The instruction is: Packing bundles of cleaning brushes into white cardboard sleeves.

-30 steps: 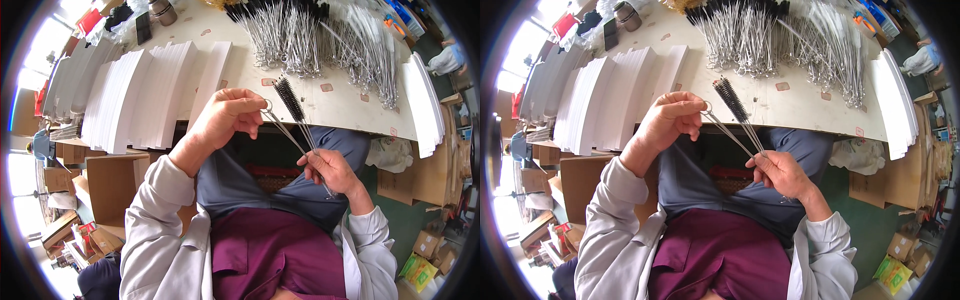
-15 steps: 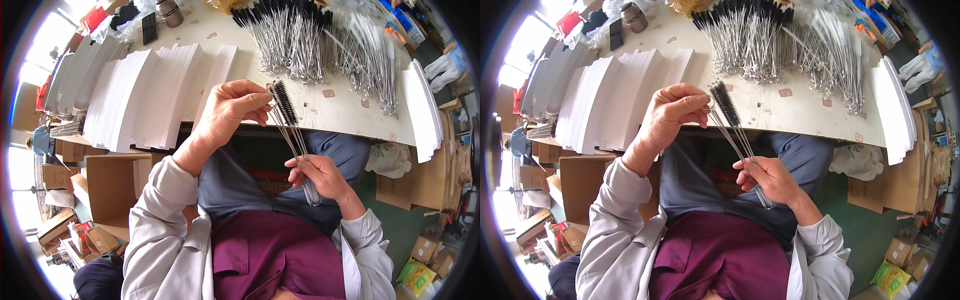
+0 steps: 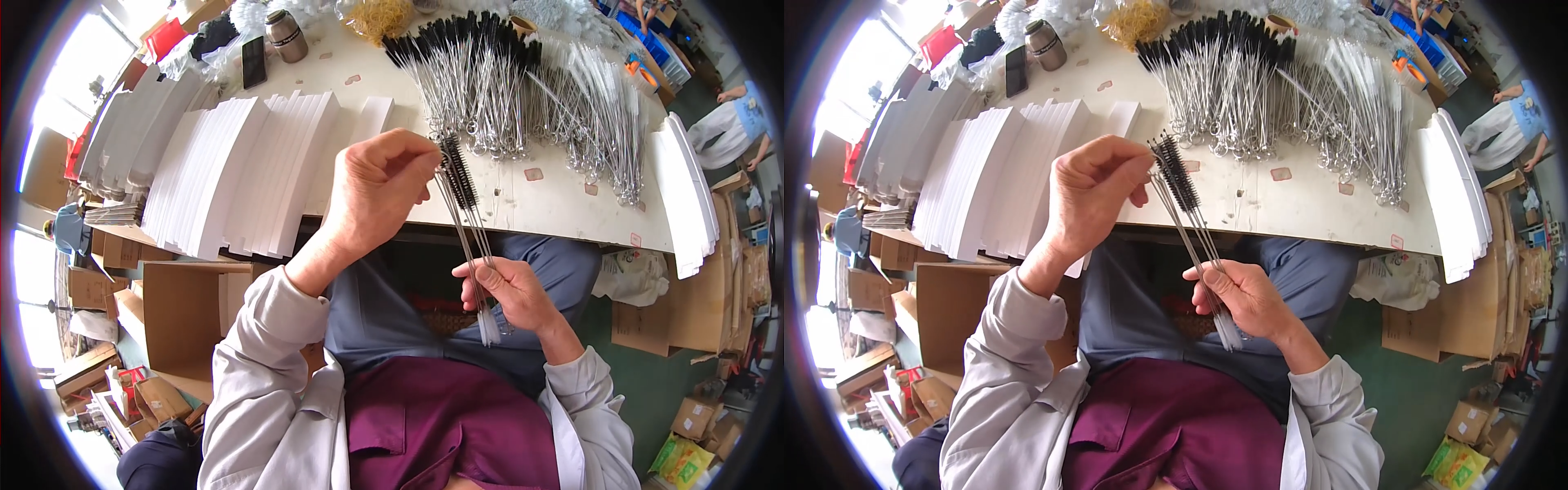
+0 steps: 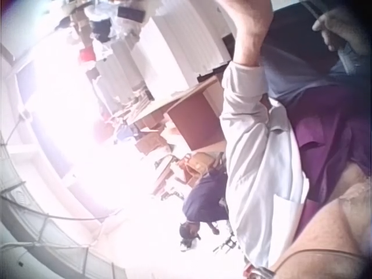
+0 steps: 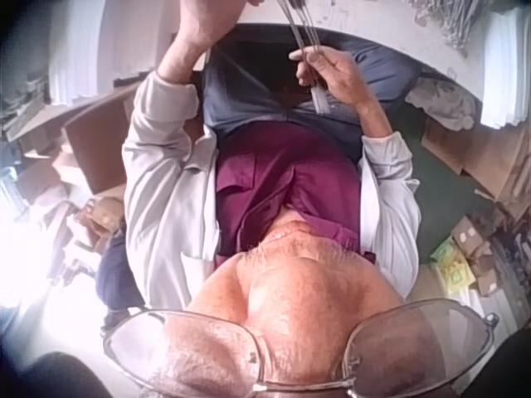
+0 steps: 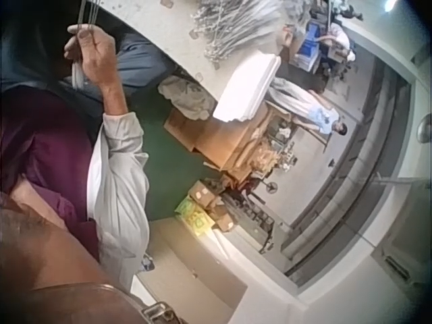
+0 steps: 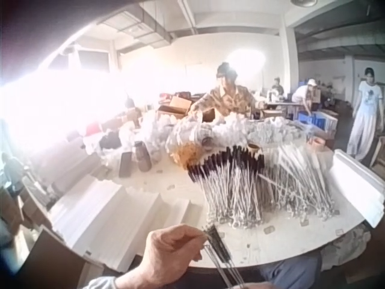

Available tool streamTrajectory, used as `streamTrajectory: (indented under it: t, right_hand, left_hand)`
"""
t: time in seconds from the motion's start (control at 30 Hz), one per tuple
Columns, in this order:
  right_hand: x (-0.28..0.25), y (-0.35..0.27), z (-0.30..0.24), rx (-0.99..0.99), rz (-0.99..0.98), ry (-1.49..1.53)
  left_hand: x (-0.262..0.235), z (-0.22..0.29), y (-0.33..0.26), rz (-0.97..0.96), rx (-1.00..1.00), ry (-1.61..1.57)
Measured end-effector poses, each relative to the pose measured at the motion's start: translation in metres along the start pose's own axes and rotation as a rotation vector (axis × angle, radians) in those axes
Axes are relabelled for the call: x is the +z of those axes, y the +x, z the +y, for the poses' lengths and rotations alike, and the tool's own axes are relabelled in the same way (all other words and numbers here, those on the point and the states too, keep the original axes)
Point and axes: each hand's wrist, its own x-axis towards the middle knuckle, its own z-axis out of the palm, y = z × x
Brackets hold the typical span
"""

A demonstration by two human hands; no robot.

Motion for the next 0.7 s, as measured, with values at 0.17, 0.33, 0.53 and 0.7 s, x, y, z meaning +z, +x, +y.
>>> streamTrajectory:
  t: [0.17, 0.33, 0.53, 0.7]
  right_hand:
    - [0.001, -0.002, -0.001, 0.003, 0.046, -0.081]
    - [-0.002, -0.004, 0.001, -0.074, 0.102, -0.287]
    - [-0.001, -0.007, 0.004, -0.099, 0.157, -0.348]
    - [0.001, -0.01, 0.005, -0.086, 0.187, -0.291]
  left_hand:
    - [-0.008, 0.001, 0.005, 0.031, -0.073, -0.026]
    - [-0.009, -0.006, -0.001, 0.108, -0.031, 0.096]
    - [-0.009, -0.019, -0.004, 0.167, -0.049, 0.108]
    - [-0.003, -0.025, -0.013, 0.21, 0.23, 0.315]
